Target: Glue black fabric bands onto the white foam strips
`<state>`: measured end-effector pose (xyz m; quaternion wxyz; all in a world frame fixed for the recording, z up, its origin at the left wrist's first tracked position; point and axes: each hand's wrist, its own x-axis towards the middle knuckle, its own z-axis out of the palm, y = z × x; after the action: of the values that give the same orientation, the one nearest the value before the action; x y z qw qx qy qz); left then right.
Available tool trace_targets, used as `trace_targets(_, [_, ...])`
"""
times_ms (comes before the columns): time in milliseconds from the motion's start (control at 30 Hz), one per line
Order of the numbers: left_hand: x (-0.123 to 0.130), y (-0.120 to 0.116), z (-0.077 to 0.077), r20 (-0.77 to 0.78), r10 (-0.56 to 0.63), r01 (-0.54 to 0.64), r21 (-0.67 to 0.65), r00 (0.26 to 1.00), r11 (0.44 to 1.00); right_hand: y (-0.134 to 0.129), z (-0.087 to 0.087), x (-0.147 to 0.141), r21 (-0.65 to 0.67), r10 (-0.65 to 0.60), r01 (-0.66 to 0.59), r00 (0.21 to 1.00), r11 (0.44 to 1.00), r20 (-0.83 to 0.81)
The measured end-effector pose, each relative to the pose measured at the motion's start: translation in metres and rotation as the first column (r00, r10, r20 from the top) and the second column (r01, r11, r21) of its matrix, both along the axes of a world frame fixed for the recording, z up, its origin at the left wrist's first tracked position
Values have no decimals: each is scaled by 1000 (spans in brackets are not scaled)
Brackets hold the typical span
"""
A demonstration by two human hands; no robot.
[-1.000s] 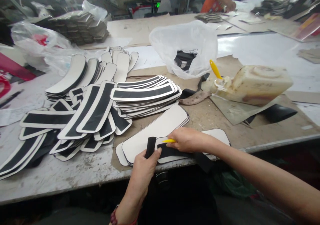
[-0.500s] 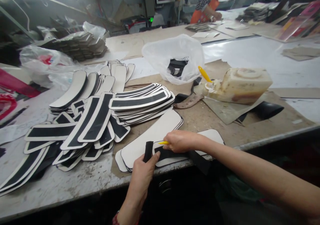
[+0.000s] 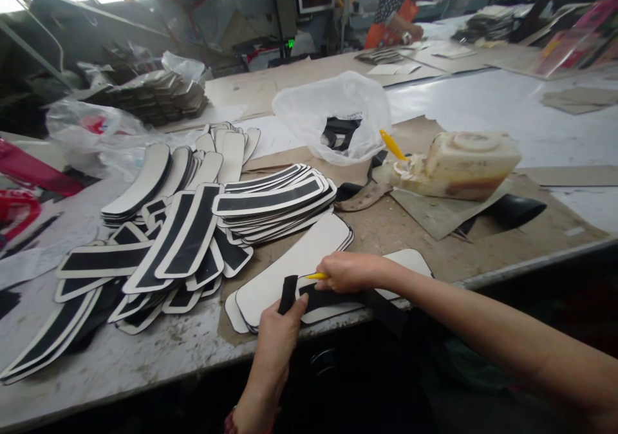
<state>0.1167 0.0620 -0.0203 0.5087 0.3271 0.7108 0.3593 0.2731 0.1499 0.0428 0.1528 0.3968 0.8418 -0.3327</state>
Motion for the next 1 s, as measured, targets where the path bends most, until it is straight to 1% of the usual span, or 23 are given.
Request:
trace_targets(67, [0,0,1,4,14,-14,6,1000,1000,-1,5,5,-9,-11,11,1000,1000,-3])
trace_targets(133, [1,-1,2,15,28,-28,7,1000,1000,-5,11,17,-2,-23,23,1000,1000,1])
trace_targets(233, [1,-2,5,44,43,-43,-4,998,999,-16,17,51,29,-72,71,997,997,42])
trace_targets(333, [0,-4,7,84,50,-48,-24,995,999,-31,15,97,14,-206,206,977,978,48])
trace_targets(433, [-2,-7,5,110,54,-48,-58,992,997,-44,8,137,-30,-379,378,924,925,-49])
trace_targets(500, [-2,-10,2,125,75,-63,-91,989,994,-52,3,152,-69,-473,468,875,881,-106])
trace_targets(600, [2,-16,-3,140,108,-91,-125,984,988,-60,-6,158,-100,-578,570,801,816,-153])
trace_targets(667, [5,-18,-5,148,131,-111,-133,980,985,-63,-12,157,-88,-627,621,763,779,-159])
trace_targets(733, [10,-20,-5,161,167,-143,-152,973,978,-64,-17,156,-63,-654,653,740,755,-155])
trace_targets(867, [13,-22,-2,174,205,-173,-181,963,968,-64,-22,155,-34,-670,675,723,737,-167])
trace_targets(1000, [10,-24,0,185,187,-156,-172,965,973,-63,-23,154,-10,-665,676,721,737,-194])
